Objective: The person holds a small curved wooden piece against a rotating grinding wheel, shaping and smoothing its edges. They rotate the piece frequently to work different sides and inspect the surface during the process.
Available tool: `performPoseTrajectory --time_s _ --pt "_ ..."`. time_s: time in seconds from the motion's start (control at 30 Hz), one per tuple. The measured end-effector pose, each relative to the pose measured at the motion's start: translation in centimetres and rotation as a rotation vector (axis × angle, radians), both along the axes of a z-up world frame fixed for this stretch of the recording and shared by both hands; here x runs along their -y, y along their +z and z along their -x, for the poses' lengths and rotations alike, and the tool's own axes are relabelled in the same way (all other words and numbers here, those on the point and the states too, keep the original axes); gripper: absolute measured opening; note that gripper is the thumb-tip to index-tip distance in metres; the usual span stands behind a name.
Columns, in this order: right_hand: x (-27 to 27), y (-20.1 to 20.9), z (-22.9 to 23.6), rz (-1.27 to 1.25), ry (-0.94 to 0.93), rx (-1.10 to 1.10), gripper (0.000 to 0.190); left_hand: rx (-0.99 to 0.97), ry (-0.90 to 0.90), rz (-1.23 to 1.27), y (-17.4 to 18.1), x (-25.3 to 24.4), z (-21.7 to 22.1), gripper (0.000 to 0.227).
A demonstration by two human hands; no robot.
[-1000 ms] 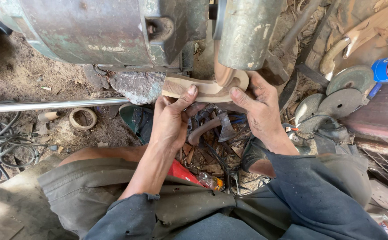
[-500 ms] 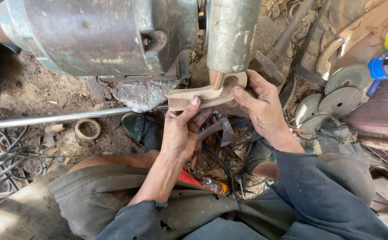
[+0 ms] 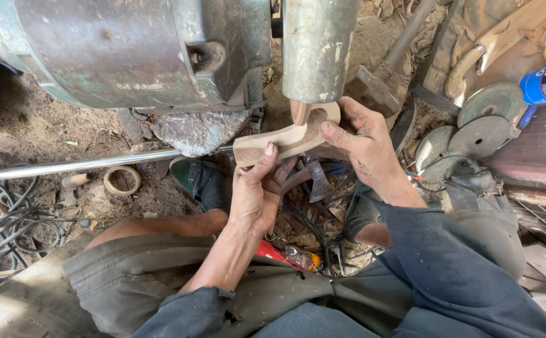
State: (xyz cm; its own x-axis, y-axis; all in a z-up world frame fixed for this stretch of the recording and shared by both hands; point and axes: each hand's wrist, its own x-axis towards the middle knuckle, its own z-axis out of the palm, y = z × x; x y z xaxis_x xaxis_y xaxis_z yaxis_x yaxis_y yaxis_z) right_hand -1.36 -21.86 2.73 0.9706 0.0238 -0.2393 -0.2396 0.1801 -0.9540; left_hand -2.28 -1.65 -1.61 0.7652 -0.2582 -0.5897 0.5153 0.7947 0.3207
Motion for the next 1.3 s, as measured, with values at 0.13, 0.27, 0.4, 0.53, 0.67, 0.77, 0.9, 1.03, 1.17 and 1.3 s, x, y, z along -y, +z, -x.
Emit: performPoseTrajectory --time_s 0.13,0.27,0.4,0.53,0.67,0.77,0.9,1.03,1.17,1.3 --pt "1.6 1.0 0.9 0.097 0.133 -0.065 0.047 0.016 -0.084 -0.049 1.9 -0.4 0.6 0.033" --pt "2.9 0.8 2.1 -0.093 0.089 -0.24 0.051 0.096 -0.162 -0.252 2.3 -1.8 0.4 0.041" --pt "2.6 0.6 2.9 -0.091 0.181 -0.287 0.056 0.248 -0.156 -0.452 2.1 -2.2 0.2 0.046" --pt "1.8 0.8 3.8 -0.016 0.263 -0.382 0.053 0.267 -0.094 -0.365 1.4 -2.1 0.1 0.044" --pt "1.1 1.2 4.3 0.025 0.316 -0.364 0.048 0.33 -0.043 -0.34 0.6 -1.7 0.2 0.043" --pt "1.2 1.4 4.3 0.051 0.373 -0.298 0.044 0.323 -0.051 -0.332 0.6 -1.6 0.2 0.045" --pt "1.4 0.9 4.1 0.155 0.355 -0.25 0.042 0.272 -0.075 -0.332 0.5 -1.4 0.1 0.045" --pt "1.4 0.3 3.7 0.009 0.205 -0.161 0.039 0.264 -0.107 -0.291 0.5 -1.4 0.2 0.043" --pt "1.7 0.6 2.7 -0.159 -0.038 -0.096 0.038 0.164 -0.196 -0.13 1.0 -1.0 0.7 0.04" --pt "1.2 0.6 1.8 -0.114 -0.044 -0.027 0.043 0.112 -0.125 -0.012 0.6 0.0 0.7 0.037"
